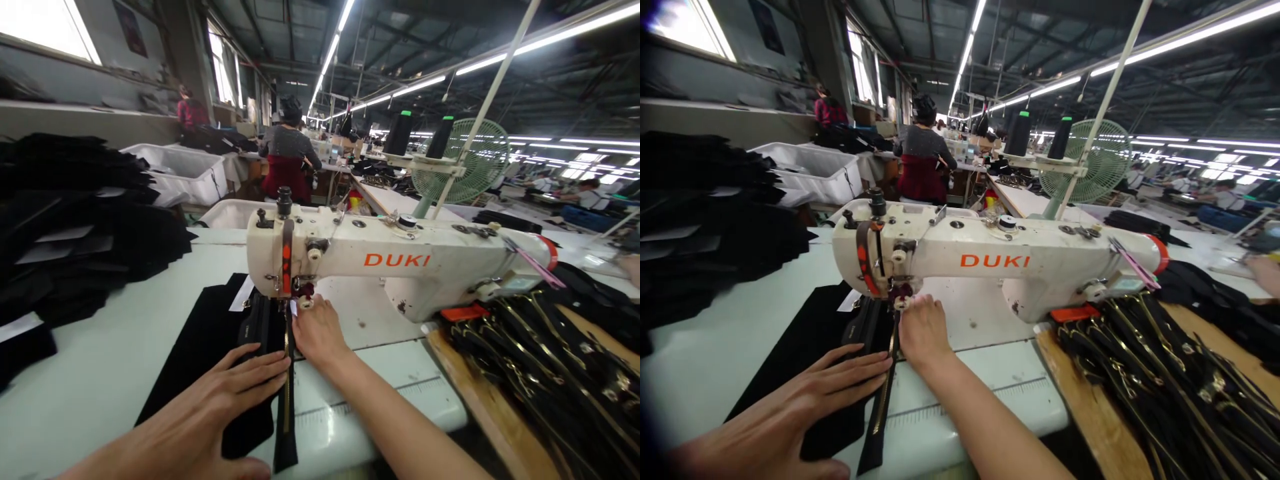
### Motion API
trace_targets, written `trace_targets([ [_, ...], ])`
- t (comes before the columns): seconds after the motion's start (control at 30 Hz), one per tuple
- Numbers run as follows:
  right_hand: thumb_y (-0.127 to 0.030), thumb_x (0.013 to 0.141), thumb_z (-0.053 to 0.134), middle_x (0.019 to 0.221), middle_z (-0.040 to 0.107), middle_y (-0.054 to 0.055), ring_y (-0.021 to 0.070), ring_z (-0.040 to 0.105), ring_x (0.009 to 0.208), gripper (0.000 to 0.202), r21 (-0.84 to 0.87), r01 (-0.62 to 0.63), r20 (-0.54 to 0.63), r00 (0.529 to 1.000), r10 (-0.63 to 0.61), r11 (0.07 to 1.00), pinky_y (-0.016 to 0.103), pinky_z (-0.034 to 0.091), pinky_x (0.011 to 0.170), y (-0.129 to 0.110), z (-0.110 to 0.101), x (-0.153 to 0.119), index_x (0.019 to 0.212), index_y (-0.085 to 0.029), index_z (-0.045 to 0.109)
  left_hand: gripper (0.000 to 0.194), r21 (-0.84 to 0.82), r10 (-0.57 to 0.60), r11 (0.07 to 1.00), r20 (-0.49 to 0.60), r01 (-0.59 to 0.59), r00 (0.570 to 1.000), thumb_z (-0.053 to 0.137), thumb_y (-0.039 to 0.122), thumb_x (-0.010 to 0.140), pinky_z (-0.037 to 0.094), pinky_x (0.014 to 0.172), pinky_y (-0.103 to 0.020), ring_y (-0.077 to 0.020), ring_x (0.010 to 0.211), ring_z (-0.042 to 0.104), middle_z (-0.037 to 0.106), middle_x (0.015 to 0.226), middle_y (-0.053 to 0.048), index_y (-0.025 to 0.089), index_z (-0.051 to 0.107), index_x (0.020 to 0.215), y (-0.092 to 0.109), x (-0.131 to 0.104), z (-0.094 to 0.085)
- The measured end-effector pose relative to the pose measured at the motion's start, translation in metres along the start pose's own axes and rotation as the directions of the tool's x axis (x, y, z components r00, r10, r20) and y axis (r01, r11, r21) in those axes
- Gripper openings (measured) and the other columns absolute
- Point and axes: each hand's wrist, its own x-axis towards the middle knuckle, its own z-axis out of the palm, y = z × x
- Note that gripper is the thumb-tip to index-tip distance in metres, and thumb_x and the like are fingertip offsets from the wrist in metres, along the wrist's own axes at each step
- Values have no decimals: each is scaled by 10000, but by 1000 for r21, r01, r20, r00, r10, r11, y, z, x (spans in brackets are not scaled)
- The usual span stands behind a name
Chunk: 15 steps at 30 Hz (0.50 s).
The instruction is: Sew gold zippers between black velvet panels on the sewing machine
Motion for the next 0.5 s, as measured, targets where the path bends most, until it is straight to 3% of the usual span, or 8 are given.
trace_targets([
  [0.2,-168,987,500,1036,683,98,248,610,968,170,-5,64,6,998,-64,998,330,471,817,4,-11,0,1048,-186,657,800,3,13,1000,-9,-13,1000,832,412,737,397,1130,-493,-308,1329,515,527,1461,-60,277,497,1451,6,9,-11],
  [0.4,-128,990,491,1070,674,86,256,587,1076,185,36,35,-30,999,-34,999,395,470,893,5,7,25,1013,-162,672,738,-52,30,998,9,-30,1000,791,476,790,306,1172,-527,-307,1343,498,548,1445,-75,263,512,1440,3,12,-15],
  [0.5,-158,960,567,1066,670,96,266,584,1094,116,61,25,-52,998,-22,998,419,479,918,15,9,31,998,-143,676,720,-3,22,1000,38,-22,999,750,493,835,337,1157,-523,-305,1348,494,527,1467,-74,258,483,1461,3,9,-15],
])
